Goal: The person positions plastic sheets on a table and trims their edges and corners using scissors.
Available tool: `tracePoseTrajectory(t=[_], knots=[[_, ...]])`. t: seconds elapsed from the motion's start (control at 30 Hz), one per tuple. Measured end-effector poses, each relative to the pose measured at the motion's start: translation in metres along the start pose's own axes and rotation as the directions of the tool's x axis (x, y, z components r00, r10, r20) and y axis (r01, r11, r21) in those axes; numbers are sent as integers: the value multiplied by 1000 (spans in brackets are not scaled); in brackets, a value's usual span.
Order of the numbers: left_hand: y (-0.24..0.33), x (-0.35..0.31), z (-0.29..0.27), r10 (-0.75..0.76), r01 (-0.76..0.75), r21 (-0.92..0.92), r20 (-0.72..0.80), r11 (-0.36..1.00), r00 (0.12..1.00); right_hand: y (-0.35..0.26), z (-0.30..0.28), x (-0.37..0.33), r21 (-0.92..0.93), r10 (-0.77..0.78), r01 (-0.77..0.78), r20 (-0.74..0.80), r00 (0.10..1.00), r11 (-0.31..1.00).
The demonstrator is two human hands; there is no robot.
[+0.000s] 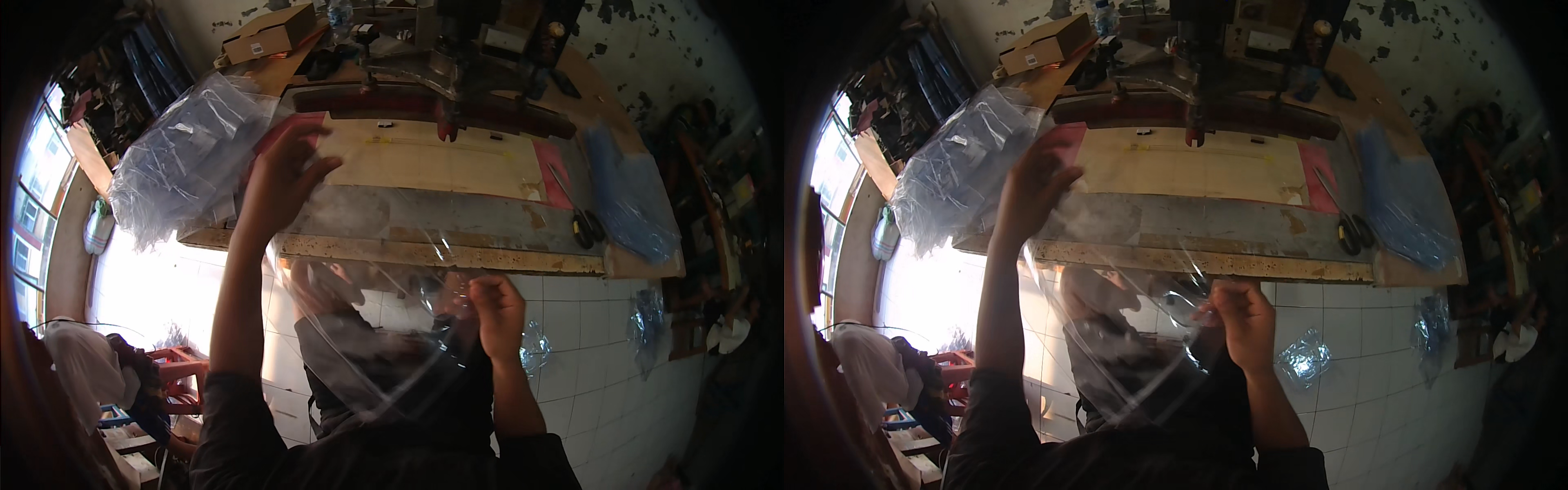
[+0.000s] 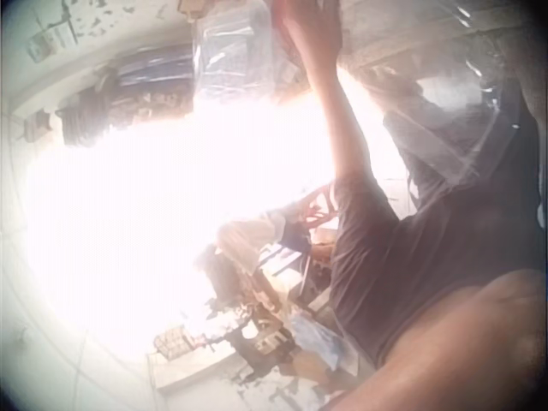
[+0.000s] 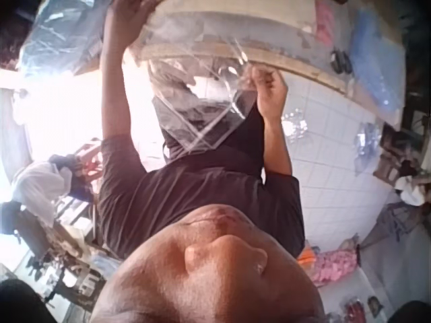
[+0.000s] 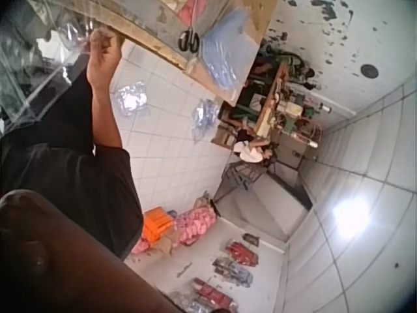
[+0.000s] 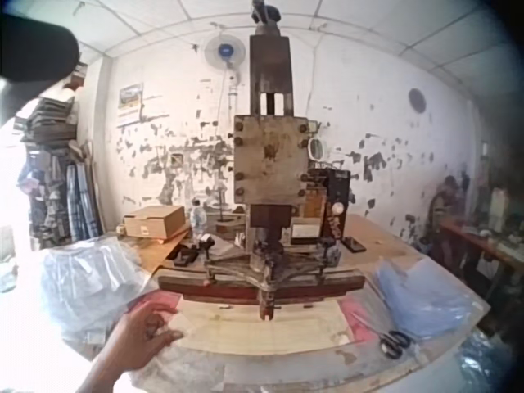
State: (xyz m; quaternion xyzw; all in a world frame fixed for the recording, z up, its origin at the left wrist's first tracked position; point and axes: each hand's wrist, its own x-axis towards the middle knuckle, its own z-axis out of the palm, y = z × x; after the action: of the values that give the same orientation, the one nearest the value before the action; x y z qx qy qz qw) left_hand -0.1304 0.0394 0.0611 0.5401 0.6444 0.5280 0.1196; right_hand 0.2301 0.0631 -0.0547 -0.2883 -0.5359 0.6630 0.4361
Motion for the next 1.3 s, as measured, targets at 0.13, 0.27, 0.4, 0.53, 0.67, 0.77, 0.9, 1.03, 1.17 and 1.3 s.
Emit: tracePoseTrajectory(t=[0.13,0.27,0.4,0.53,0.67,0.77,0.9,1.03,1.17,1.3], knots=[[-10,23,20,8,-106,458,211,882,977,34,17,-7,7,68,-68,-133,989,998],[25,-29,39,319,-487,505,385,713,866,48,25,-21,-15,47,-53,-268,962,998],[19,-79,64,228,-489,433,526,757,819,55,35,-32,-39,-4,-7,-286,958,999],[-14,-78,71,287,-555,463,529,691,799,59,21,-43,-42,71,-84,-238,969,996],[-14,-75,68,199,-507,411,594,758,780,57,4,-46,-101,31,-47,-157,987,994],[-16,-76,70,199,-504,417,587,756,785,50,2,-43,-65,102,-107,-73,992,992],[-16,-75,70,212,-483,434,538,761,816,46,-2,-37,-62,126,-129,-51,991,990],[-18,-67,70,196,-484,415,568,771,799,47,-1,-40,-91,142,-145,-44,989,985],[-23,-62,67,234,-540,390,605,746,761,47,10,-41,-150,123,-128,-40,992,980],[-23,-52,64,253,-601,371,661,708,706,48,15,-46,-205,173,-158,57,983,966]])
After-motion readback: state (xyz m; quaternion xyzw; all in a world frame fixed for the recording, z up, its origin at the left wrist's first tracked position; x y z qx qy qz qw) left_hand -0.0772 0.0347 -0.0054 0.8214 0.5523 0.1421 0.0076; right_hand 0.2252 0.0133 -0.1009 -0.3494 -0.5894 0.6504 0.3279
